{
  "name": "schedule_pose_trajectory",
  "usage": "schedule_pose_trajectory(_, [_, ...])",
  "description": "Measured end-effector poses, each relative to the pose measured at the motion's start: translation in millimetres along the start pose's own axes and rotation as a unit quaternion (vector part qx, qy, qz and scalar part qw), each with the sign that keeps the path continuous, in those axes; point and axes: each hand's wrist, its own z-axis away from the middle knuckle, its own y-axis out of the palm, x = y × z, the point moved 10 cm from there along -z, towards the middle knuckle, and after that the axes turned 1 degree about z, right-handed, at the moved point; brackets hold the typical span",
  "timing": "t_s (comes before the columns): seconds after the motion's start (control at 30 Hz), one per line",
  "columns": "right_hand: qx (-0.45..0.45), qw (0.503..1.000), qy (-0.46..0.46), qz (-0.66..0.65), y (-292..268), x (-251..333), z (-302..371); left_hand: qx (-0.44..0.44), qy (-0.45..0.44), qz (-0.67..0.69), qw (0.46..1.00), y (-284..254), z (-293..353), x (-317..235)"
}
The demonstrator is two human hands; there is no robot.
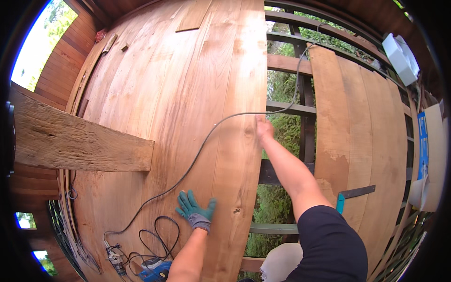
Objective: The person measures and marks a wooden plank, applies adhesive to the subfloor and the plank, positions the plank into place, and secures it using a nail gun. The person repeats this process for additional planks.
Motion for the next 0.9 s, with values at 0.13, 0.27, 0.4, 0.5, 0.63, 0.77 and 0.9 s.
schedule_pose_trajectory(0.13, [0.168, 0.964, 0.135, -0.154, 22, 6, 42, -0.02, -0.026, -0.054, 0.998, 3, -1, 32])
schedule_pose_trajectory(0.27, [0.124, 0.942, 0.189, -0.25, 7, -12, 27, 0.012, -0.024, -0.022, 0.999, 5, -1, 8])
schedule_pose_trajectory(0.4, [0.119, 0.971, 0.079, -0.191, 27, -21, 13, 0.024, -0.016, -0.02, 0.999, 3, 3, 1])
schedule_pose_trajectory(0.5, [0.097, 0.987, 0.049, -0.117, 24, -8, 20, 0.005, -0.004, -0.012, 1.0, -2, 1, 4])
schedule_pose_trajectory(0.63, [0.313, 0.903, 0.166, -0.245, 30, 17, 70, 0.007, -0.016, -0.016, 1.0, 2, 2, 23])
schedule_pose_trajectory(0.77, [0.166, 0.893, 0.144, -0.393, 33, -27, 47, -0.015, 0.022, 0.0, 1.0, 3, 0, 5])
schedule_pose_trajectory(0.9, [0.111, 0.972, 0.09, -0.184, 10, -4, 46, -0.02, 0.021, -0.002, 1.0, -2, 1, 3])
